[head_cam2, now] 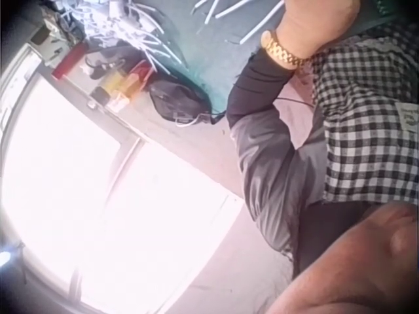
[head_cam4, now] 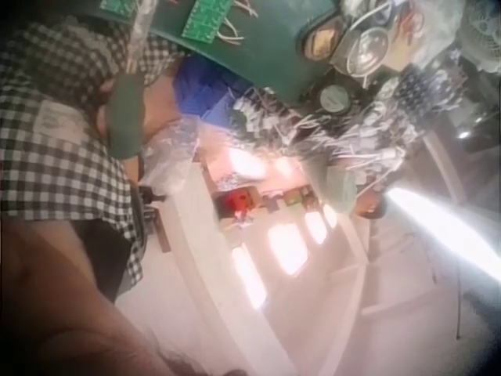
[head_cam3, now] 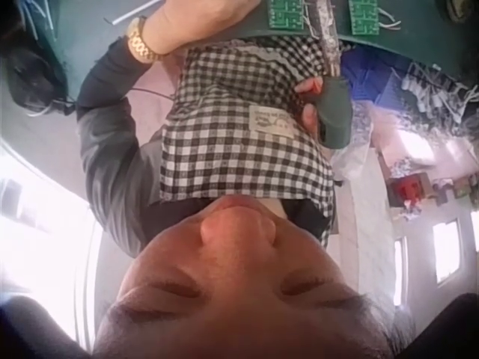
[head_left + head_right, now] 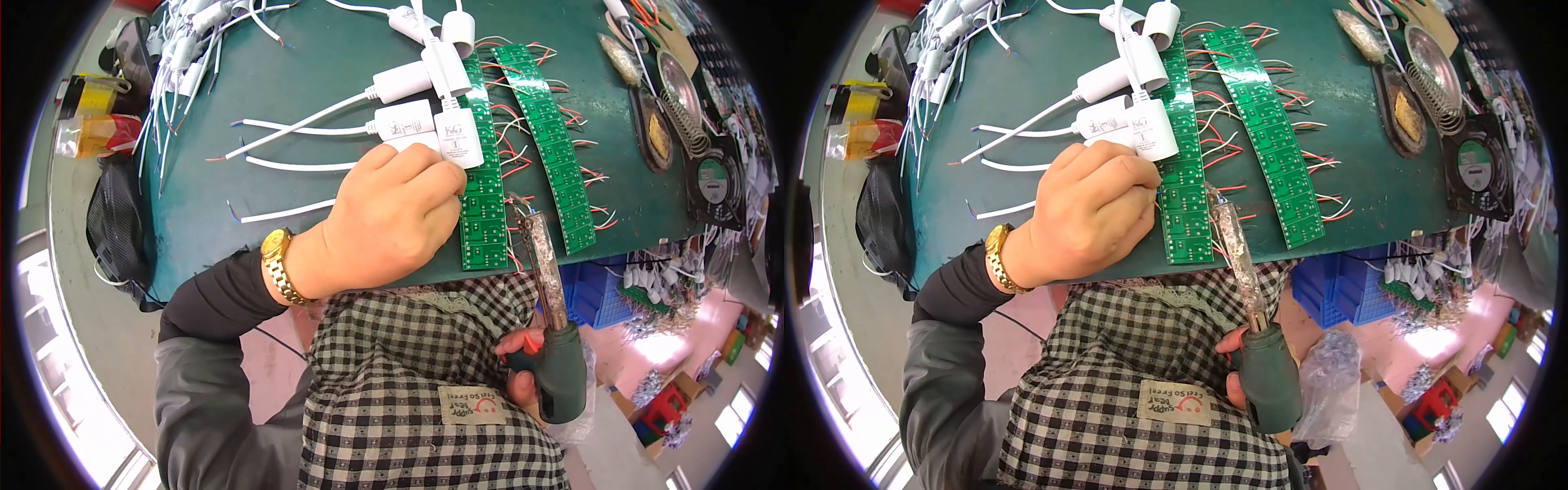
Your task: The person solders wires to LED circuit boards using a soldering iron.
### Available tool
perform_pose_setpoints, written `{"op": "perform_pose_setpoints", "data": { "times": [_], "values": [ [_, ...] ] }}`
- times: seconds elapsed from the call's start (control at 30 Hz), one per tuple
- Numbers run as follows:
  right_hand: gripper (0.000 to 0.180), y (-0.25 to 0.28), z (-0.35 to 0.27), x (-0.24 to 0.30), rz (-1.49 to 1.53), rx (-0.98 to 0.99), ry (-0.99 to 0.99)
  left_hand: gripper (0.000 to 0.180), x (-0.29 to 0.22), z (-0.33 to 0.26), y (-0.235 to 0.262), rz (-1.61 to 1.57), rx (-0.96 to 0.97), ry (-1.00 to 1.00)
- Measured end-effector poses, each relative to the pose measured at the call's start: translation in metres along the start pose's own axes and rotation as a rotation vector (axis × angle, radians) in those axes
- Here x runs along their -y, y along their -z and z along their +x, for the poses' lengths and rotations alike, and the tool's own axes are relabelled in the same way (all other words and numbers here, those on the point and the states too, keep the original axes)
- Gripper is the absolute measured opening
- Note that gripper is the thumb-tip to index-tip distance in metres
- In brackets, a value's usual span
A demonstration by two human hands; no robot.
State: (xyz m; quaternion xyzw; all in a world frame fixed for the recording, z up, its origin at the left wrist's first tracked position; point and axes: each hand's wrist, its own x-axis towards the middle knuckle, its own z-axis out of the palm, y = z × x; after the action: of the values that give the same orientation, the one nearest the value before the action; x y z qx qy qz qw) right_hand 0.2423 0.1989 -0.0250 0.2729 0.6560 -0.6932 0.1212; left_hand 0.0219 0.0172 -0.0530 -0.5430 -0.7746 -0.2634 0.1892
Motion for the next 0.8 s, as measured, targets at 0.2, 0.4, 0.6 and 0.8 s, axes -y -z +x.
{"op": "perform_pose_setpoints", "data": {
  "times": [0.2,0.4,0.6,0.8],
  "values": [
    [0.031,0.004,0.002,-0.026,0.021,0.090,0.236,0.014,-0.003,-0.001,-0.002,0.003,0.008,0.025],
    [0.033,0.002,0.005,-0.027,0.031,0.097,0.318,0.015,-0.006,0.001,0.004,0.007,0.088,0.050],
    [0.032,0.001,0.006,-0.021,-0.026,0.020,0.329,0.019,-0.003,0.002,0.020,-0.057,0.212,0.028],
    [0.029,0.003,0.005,-0.023,-0.071,0.019,0.267,0.022,0.002,-0.003,0.023,-0.120,0.194,0.007]
  ]
}}
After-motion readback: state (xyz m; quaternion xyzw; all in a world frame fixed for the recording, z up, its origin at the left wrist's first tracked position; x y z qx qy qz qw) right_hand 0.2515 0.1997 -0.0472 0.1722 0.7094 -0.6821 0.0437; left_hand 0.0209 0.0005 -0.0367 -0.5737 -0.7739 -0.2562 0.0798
